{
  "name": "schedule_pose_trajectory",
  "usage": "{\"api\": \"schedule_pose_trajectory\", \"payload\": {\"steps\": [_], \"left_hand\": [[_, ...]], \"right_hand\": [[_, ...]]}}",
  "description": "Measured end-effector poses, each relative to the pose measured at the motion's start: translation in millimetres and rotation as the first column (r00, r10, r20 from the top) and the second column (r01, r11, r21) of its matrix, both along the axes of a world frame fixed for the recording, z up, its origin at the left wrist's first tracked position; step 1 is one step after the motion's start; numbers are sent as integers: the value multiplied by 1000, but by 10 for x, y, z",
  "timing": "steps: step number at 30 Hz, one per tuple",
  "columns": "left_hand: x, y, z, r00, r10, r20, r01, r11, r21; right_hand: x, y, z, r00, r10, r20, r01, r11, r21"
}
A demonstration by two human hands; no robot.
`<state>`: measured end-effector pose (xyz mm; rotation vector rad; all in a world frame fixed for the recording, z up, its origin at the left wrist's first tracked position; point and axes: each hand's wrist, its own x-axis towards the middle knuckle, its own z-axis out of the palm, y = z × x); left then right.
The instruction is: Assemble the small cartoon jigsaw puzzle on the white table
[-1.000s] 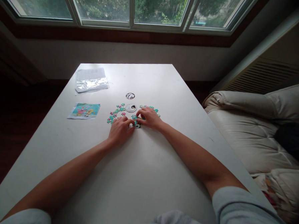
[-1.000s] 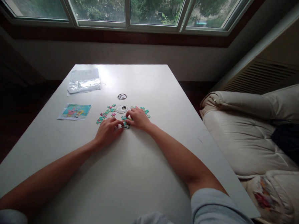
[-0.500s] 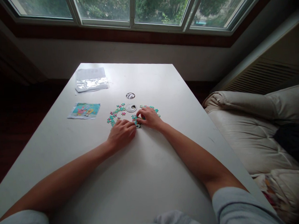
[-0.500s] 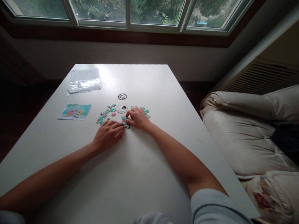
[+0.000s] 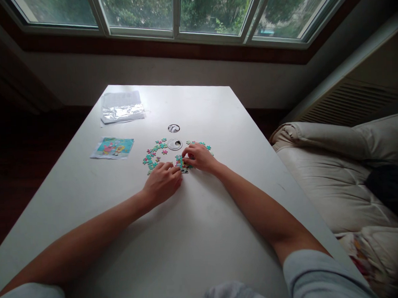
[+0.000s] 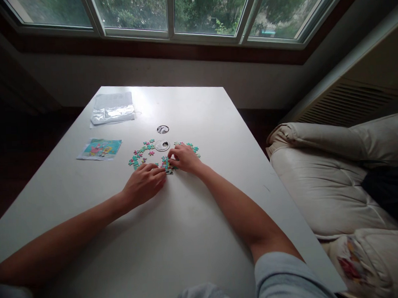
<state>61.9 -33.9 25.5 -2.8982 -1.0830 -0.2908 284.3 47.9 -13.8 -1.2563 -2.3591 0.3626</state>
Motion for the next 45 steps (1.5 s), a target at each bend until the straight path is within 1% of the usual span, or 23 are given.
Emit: {"api": "schedule_pose_trajectory", "payload": {"steps": [3,5,8,11,13,15,17,19,21,23,26,28,32,37,39,41,45], "left_hand": [[-10,-7,-9,1000,-4,12,4,1000,18],[-30,-2,-31,999,-11,31,10,1000,21],[-83,40,-86,998,-17,64,16,1000,19],[-158,139,-153,993,9,115,-12,1000,22],[-221,230,-200,985,63,160,-68,997,29],[-294,326,-253,976,133,173,-139,990,20],[-371,411,-310,964,206,166,-210,978,5],[-441,475,-361,957,251,142,-250,968,-28],[-489,518,-395,953,284,105,-278,958,-64],[-510,549,-409,953,298,58,-291,951,-103],[-493,592,-404,950,311,0,-308,940,-147],[-460,627,-399,945,327,-19,-326,933,-156],[-418,713,-413,937,347,-27,-347,924,-162],[-506,891,-457,948,318,-28,-317,932,-178],[-547,981,-468,955,295,-22,-294,939,-177],[-565,1059,-467,961,275,-7,-273,947,-168],[-544,1126,-429,970,235,62,-224,965,-138]], "right_hand": [[19,13,-12,999,44,-28,-44,999,6],[43,19,-4,998,36,-42,-36,999,3],[125,51,49,997,-36,-65,36,999,-8],[287,121,144,987,-125,-106,127,992,13],[423,179,206,974,-185,-135,193,980,50],[557,230,233,953,-260,-154,274,958,80],[666,269,204,933,-323,-159,342,934,109],[740,296,118,924,-351,-153,371,920,130],[774,313,-1,941,-311,-137,327,937,123],[776,324,-114,964,-252,-86,259,963,80],[748,326,-213,981,-191,-17,191,981,27],[724,316,-228,987,-162,21,162,987,16],[672,278,-204,985,-133,108,130,991,28],[581,238,-176,975,-150,162,143,988,52],[558,233,-170,976,-156,155,148,987,59],[557,231,-162,982,-159,105,153,986,67],[607,195,-140,974,-207,-91,216,971,103]]}}
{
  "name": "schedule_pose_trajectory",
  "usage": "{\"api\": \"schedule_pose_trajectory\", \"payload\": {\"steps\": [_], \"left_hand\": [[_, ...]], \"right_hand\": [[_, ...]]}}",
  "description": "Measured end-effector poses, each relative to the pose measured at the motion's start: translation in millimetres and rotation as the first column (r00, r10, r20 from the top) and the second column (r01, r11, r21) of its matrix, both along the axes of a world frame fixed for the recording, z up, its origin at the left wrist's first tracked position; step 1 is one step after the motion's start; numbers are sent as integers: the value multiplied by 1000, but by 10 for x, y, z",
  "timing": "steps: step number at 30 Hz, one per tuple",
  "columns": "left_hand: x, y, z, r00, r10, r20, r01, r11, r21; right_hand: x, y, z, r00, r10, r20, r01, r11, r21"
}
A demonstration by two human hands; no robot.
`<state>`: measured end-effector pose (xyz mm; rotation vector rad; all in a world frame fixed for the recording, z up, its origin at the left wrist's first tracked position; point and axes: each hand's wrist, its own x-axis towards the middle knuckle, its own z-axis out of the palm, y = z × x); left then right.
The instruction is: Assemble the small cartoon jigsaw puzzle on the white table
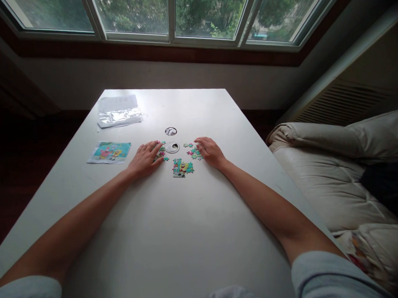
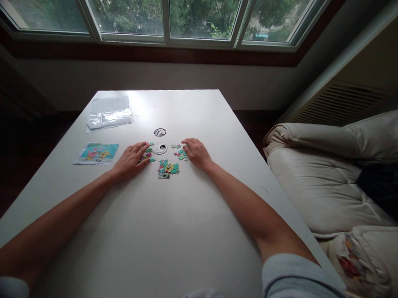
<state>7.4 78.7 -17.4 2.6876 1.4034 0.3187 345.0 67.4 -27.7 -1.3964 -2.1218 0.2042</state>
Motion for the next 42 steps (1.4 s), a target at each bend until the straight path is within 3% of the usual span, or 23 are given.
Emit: {"api": "schedule_pose_trajectory", "payload": {"steps": [3,11,16,23,32,37,42], "left_hand": [[11,-19,41,996,-19,85,15,999,40],[13,-96,56,985,-47,166,27,993,119],[67,-212,117,969,-203,145,182,973,145],[189,-442,262,891,-445,95,435,894,111],[312,-595,308,848,-527,59,526,850,30],[316,-621,293,843,-536,42,536,844,16],[334,-620,291,841,-540,40,539,842,26]], "right_hand": [[43,-96,13,998,-35,-49,37,998,58],[24,-425,52,991,-8,134,-6,995,102],[36,-449,79,986,-44,159,30,995,93],[14,-487,128,983,-21,182,9,998,63],[8,-518,167,988,-40,152,35,999,37],[-18,-497,179,998,46,33,-44,998,-50],[-41,-467,167,962,128,-242,-170,972,-160]]}}
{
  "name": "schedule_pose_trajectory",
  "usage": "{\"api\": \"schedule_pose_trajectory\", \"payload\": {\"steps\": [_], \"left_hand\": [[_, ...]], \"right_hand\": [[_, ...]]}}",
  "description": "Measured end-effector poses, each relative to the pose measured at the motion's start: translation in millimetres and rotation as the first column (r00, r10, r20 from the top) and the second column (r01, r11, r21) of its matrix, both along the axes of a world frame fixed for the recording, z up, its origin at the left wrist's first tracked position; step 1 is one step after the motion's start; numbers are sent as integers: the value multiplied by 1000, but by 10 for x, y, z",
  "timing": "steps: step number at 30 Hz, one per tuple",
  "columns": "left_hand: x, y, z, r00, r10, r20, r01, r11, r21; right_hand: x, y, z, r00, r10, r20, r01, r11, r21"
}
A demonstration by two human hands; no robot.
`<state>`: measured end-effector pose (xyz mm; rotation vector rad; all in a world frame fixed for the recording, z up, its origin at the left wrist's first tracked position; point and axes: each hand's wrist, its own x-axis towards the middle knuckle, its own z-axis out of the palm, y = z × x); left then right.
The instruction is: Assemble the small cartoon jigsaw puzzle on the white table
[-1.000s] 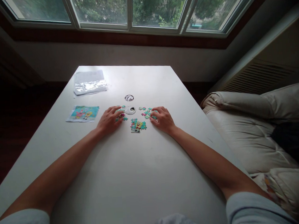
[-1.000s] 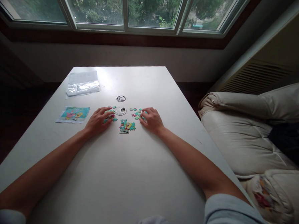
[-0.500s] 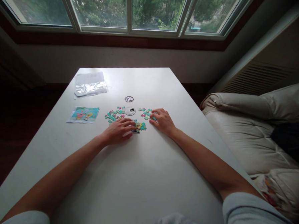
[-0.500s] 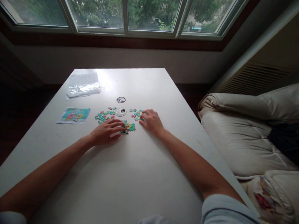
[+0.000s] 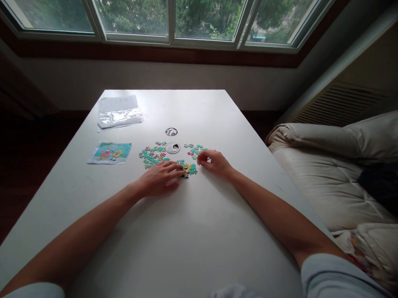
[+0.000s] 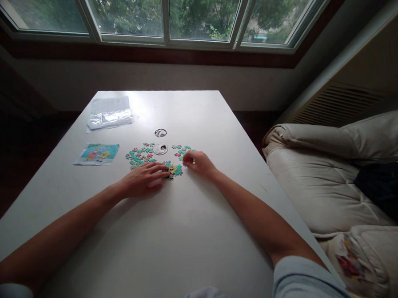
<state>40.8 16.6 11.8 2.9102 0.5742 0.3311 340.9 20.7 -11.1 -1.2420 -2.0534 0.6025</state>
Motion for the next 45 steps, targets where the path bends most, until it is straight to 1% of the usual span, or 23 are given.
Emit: {"api": "schedule_pose_trajectory", "payload": {"steps": [3,6,12,16,19,23,26,28,33,39,45], "left_hand": [[14,-3,5,999,-1,35,2,1000,-10],[15,-6,-2,999,-1,44,2,1000,-21],[-4,-3,-10,1000,-3,27,3,1000,-12],[-6,-2,-4,1000,-5,25,5,1000,-2],[-3,2,-2,1000,-7,25,7,1000,11],[0,18,-11,1000,-9,5,9,999,41],[2,35,-45,1000,5,-1,-5,998,61],[5,47,-80,1000,21,9,-22,998,66],[9,68,-143,999,21,34,-23,997,79],[7,62,-128,998,26,57,-31,995,90],[7,51,-129,997,37,62,-42,996,82]], "right_hand": [[-30,6,32,995,-9,-97,1,996,-84],[-78,11,92,993,-4,-119,-10,993,-115],[-218,49,156,991,44,-129,-53,996,-68],[-369,136,146,985,80,-153,-84,996,-22],[-500,240,122,984,88,-153,-92,995,-24],[-670,358,81,991,56,-121,-61,997,-39],[-769,400,41,997,14,-82,-15,1000,-5],[-810,414,12,998,11,-57,-10,1000,24],[-855,426,-56,1000,16,-21,-15,998,59],[-875,406,-109,1000,-13,18,11,997,77],[-868,412,-108,996,-34,78,27,996,87]]}}
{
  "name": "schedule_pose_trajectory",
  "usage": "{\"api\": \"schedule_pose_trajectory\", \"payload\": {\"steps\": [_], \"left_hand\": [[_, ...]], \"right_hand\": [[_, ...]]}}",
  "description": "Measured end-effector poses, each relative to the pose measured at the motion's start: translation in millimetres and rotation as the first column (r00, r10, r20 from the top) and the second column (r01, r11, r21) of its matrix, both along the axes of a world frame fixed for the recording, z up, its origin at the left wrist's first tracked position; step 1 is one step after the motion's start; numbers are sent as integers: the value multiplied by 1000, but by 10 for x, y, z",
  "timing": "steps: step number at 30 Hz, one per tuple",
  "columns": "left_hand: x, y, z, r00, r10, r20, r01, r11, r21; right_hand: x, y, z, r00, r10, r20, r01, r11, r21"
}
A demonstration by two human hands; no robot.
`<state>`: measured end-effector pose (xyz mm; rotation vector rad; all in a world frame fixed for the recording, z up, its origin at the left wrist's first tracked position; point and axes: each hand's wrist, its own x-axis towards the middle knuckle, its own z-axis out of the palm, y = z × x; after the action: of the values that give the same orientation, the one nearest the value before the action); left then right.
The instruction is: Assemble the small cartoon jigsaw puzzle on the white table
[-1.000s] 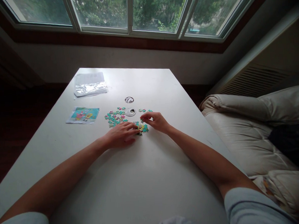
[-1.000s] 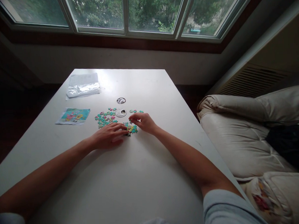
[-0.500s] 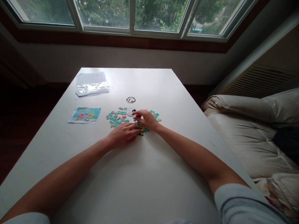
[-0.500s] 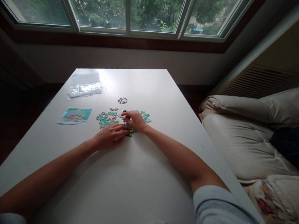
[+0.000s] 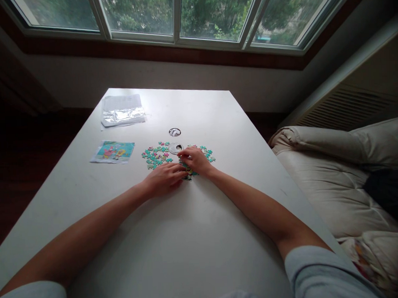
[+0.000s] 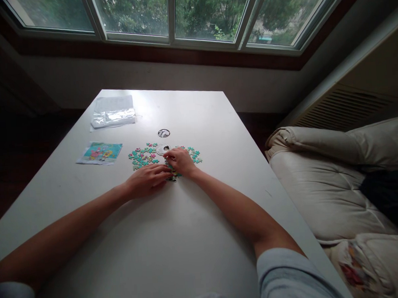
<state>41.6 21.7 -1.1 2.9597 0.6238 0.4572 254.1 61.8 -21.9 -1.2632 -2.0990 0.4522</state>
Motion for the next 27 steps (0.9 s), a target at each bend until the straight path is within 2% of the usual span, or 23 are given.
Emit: {"api": "schedule_pose_trajectory", "payload": {"steps": [13,27], "left_hand": [[19,0,16,1000,-12,13,12,1000,-10],[12,3,75,1000,-9,17,10,999,-37]], "right_hand": [[5,-3,0,994,-33,102,33,999,9],[49,99,5,984,1,177,0,1000,-8]]}}
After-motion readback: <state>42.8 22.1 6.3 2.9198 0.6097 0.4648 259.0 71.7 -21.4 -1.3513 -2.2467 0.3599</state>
